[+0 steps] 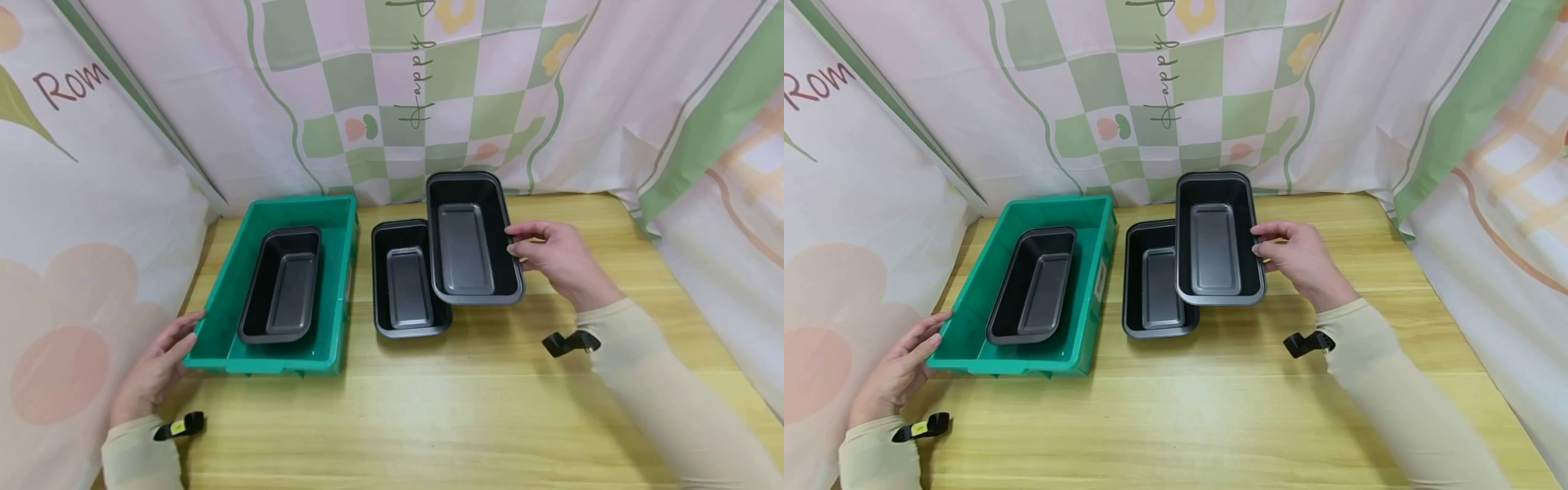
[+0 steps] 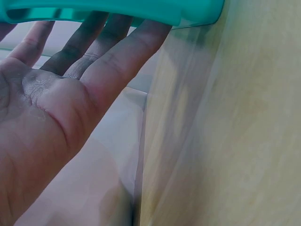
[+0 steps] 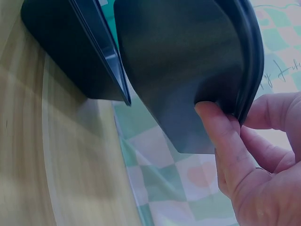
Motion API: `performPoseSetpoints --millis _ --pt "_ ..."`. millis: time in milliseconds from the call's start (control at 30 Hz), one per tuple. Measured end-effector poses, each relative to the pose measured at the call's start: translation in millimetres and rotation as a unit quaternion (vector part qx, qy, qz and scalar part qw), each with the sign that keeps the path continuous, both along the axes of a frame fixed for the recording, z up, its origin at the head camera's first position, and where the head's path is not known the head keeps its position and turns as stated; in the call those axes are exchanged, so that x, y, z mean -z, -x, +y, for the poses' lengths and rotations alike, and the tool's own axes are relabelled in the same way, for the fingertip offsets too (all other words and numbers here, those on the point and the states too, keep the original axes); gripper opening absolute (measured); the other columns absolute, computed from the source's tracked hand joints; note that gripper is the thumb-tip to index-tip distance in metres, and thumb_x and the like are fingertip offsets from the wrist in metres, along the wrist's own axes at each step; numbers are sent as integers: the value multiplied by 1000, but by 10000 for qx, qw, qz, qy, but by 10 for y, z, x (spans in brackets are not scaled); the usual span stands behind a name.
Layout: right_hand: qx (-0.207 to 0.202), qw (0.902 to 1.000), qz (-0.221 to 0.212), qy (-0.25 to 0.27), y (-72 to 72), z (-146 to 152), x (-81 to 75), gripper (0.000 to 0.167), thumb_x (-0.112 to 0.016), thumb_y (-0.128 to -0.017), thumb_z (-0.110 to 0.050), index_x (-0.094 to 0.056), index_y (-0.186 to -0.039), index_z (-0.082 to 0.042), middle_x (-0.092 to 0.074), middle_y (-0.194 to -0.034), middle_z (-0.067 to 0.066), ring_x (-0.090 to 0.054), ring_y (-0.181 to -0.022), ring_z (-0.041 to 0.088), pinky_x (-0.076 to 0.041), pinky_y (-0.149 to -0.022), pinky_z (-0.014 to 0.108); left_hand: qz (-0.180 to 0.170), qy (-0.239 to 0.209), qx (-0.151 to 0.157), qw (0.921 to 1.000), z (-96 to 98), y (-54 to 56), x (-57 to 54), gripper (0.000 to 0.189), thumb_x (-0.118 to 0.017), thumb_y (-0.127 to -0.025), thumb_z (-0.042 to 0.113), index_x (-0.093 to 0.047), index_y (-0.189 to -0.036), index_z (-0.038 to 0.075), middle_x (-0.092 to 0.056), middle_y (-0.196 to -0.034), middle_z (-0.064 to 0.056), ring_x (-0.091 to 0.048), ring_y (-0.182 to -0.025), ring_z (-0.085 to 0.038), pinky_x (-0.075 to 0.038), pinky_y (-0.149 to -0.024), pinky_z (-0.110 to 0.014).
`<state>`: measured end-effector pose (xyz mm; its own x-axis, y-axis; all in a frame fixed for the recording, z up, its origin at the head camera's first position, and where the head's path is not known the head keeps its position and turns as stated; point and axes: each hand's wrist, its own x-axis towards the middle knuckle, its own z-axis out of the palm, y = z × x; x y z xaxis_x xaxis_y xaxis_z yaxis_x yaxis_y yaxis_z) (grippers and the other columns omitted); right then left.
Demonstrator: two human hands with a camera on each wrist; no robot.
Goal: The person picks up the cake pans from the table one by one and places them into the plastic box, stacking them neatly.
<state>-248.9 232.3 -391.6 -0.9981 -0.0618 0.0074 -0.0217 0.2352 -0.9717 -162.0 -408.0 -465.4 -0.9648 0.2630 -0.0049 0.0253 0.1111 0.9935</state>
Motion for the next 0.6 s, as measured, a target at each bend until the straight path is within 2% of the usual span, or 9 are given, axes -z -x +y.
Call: performPoseSetpoints --millis 133,267,367,500,600 --pt "-63 10000 -36 52 -2 -83 7 36 -60 -92 1 -54 -125 13 -61 -99 3 -59 -75 9 -55 -63 27 34 49 -52 10000 -1 7 8 41 -37 -108 11 -41 -148 18 -35 -139 13 -45 -100 -4 -42 -54 -18" --pt "-136 9998 -60 124 2 -151 32 36 -59 -92 2 -54 -126 13 -61 -101 4 -60 -76 9 -55 -64 27 -36 42 -3 10000 13 18 -12 42 -36 -108 11 -39 -150 18 -32 -141 13 -42 -110 -2 -46 -59 -19" --pt "-195 9998 -53 87 18 -212 52 36 -58 -92 3 -55 -126 12 -60 -103 7 -59 -77 10 -55 -64 28 -43 52 65 10000 17 16 -26 44 -36 -108 10 -37 -151 17 -31 -142 13 -43 -112 -1 -48 -63 -21" --pt "-284 9995 -115 119 42 -313 60 36 -57 -92 3 -55 -126 11 -58 -107 13 -59 -79 11 -55 -66 28 71 129 42 9999 16 -12 -36 44 -36 -108 8 -37 -151 16 -35 -141 13 -49 -93 -4 -45 -57 -20" --pt "-364 9990 -176 174 56 -401 59 36 -57 -91 4 -56 -126 10 -57 -110 18 -60 -79 12 -55 -66 28 49 213 -27 9998 14 -52 -37 44 -37 -107 9 -37 -151 17 -37 -140 13 -47 -92 -6 -44 -56 -20"
